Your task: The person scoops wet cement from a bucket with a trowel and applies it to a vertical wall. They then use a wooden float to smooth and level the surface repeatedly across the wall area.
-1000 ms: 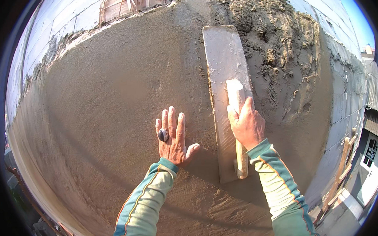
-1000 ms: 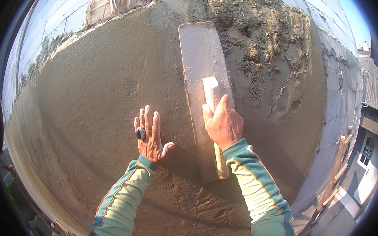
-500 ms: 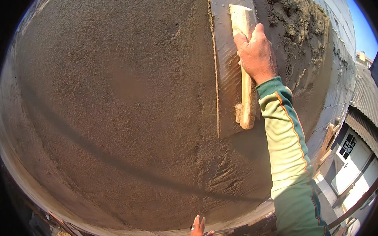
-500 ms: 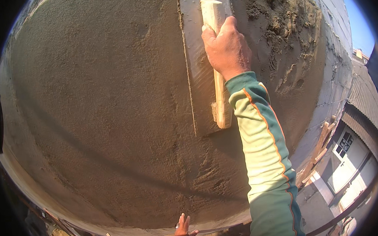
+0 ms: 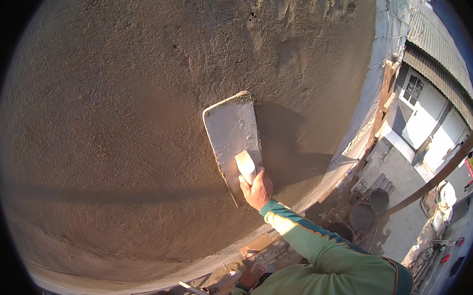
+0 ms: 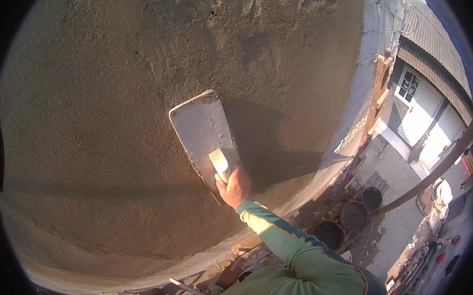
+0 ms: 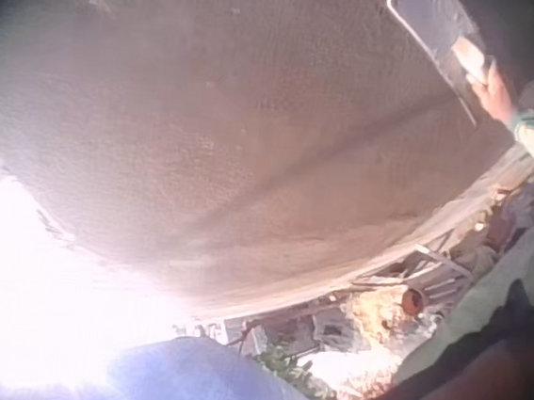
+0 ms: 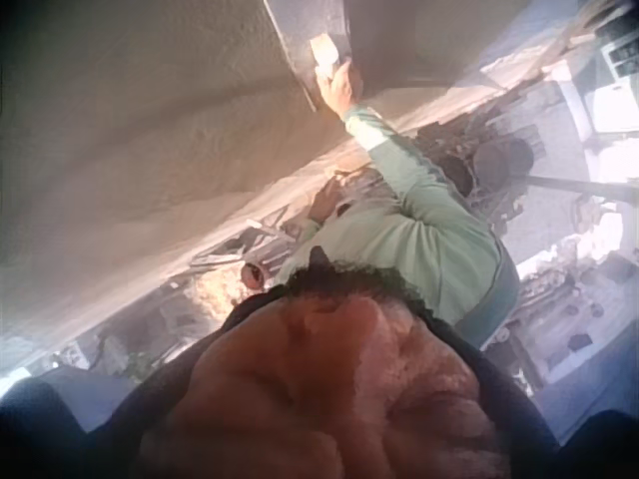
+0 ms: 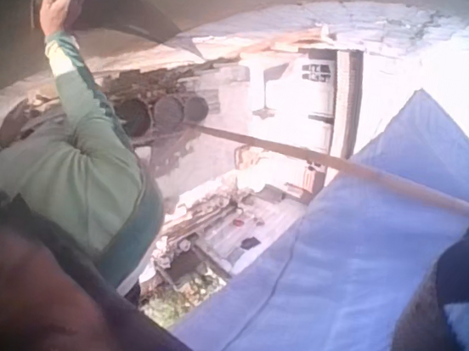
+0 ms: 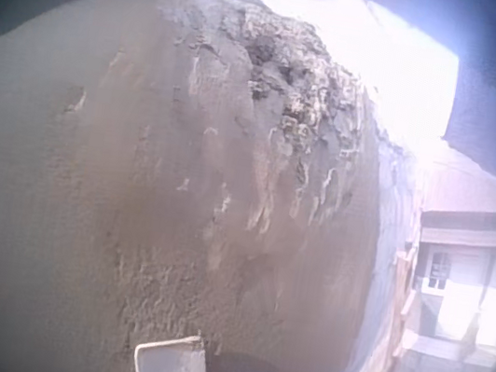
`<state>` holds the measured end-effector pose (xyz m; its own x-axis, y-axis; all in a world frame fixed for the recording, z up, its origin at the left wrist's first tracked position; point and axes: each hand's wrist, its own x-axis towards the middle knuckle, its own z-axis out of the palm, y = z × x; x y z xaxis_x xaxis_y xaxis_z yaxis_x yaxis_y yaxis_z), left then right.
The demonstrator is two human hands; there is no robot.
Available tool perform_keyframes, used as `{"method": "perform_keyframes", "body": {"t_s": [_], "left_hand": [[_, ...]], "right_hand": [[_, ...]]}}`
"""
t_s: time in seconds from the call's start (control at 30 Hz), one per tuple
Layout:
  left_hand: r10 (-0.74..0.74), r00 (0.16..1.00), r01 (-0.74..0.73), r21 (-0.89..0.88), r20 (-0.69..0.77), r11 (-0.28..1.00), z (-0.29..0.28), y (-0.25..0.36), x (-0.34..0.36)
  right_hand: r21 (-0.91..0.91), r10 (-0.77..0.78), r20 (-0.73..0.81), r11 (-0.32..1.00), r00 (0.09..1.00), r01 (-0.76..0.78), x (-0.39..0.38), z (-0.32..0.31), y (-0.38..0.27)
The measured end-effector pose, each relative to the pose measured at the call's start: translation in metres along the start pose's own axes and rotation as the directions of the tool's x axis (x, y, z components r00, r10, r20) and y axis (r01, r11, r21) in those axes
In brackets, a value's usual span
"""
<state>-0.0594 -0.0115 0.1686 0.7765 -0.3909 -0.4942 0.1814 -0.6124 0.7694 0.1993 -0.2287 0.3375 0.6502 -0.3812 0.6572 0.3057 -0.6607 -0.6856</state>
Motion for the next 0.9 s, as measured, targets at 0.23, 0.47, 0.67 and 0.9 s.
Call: {"method": "perform_keyframes", "body": {"t_s": [0.23,0.47,0.67,0.9], "left_hand": [[0.275,0.890,-0.292,0.009,-0.364,0.957,-0.074,0.083,-0.022],[0.355,0.890,-0.218,0.415,-0.288,0.883,-0.091,0.060,-0.019],[0.152,0.967,0.051,0.736,-0.206,0.675,-0.054,0.063,-0.001],[0.096,0.993,0.012,0.884,-0.065,0.467,-0.016,0.039,0.037]], "right_hand": [[0.051,0.676,0.262,0.703,0.688,-0.710,-0.118,0.053,0.041],[0.384,0.692,0.545,0.297,0.474,-0.874,-0.209,0.094,0.108],[0.357,0.834,0.539,-0.351,-0.116,-0.866,-0.280,0.052,0.094],[0.010,0.763,0.642,-0.101,-0.071,-0.995,-0.399,0.009,0.127]]}}
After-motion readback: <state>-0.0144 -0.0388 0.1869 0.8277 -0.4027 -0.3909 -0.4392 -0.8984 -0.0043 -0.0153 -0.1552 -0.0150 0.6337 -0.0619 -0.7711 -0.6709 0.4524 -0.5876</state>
